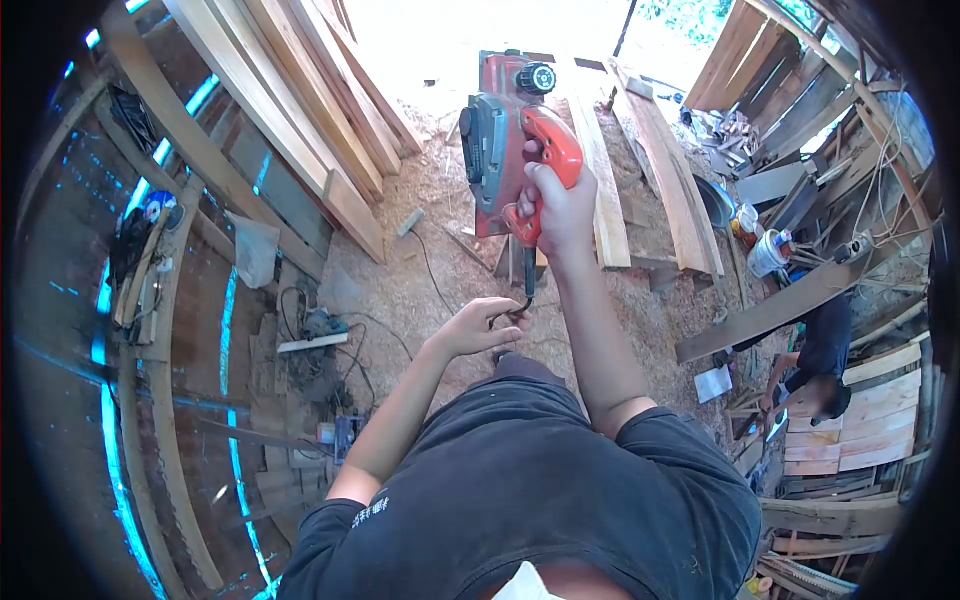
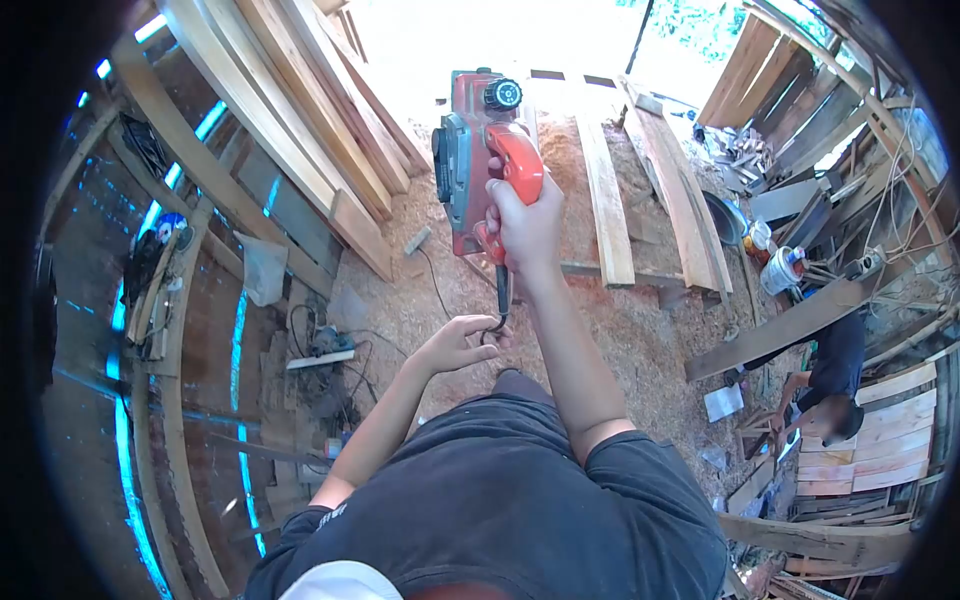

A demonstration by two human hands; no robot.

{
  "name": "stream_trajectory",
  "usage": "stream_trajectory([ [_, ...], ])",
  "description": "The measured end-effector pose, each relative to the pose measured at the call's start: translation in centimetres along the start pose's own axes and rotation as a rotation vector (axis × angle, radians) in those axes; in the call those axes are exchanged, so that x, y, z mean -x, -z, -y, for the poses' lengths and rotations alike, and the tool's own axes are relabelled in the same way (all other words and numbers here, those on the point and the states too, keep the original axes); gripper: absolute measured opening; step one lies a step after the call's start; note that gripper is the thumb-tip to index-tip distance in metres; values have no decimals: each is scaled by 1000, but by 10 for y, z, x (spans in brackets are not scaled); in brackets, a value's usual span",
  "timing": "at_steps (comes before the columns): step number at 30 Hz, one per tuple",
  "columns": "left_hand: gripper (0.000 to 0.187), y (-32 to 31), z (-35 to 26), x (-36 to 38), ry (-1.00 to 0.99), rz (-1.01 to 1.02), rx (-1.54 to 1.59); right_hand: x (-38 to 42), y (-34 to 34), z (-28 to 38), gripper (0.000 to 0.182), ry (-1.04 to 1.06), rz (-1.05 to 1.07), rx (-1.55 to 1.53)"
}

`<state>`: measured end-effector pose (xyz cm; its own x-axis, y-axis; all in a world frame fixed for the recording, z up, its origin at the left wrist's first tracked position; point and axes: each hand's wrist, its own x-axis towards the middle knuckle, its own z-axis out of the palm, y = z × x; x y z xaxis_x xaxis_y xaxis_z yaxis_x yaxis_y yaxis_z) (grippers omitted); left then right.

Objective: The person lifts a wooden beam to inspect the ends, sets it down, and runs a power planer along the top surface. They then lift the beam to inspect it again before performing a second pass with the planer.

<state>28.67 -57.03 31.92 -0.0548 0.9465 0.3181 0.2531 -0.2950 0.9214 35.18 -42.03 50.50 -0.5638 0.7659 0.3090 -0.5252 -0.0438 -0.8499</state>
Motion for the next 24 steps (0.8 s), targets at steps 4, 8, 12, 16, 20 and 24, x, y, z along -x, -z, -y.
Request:
stream_trajectory([
  [4, 31, 45, 34, 0, 46, -66, -262, -22, -17, 19, 32, 8, -9, -60],
  [8, 32, 91, 114, 8, 146, -25, -351, -64, -17, 29, 33, 83, 13, -91],
  [12, 29, 144, 231, 33, 379, 9, -449, -123, -11, 33, 31, 161, -4, -6],
  [16, 26, 208, 336, 61, 641, -67, -466, -200, 12, 6, 31, 169, -13, 94],
  [20, 28, 265, 315, 17, 782, -216, -393, -287, 42, -48, 32, 83, -89, 70],
  [24, 34, 321, 316, -46, 662, -620, -350, -360, 67, -112, 30, -40, -191, 119],
])
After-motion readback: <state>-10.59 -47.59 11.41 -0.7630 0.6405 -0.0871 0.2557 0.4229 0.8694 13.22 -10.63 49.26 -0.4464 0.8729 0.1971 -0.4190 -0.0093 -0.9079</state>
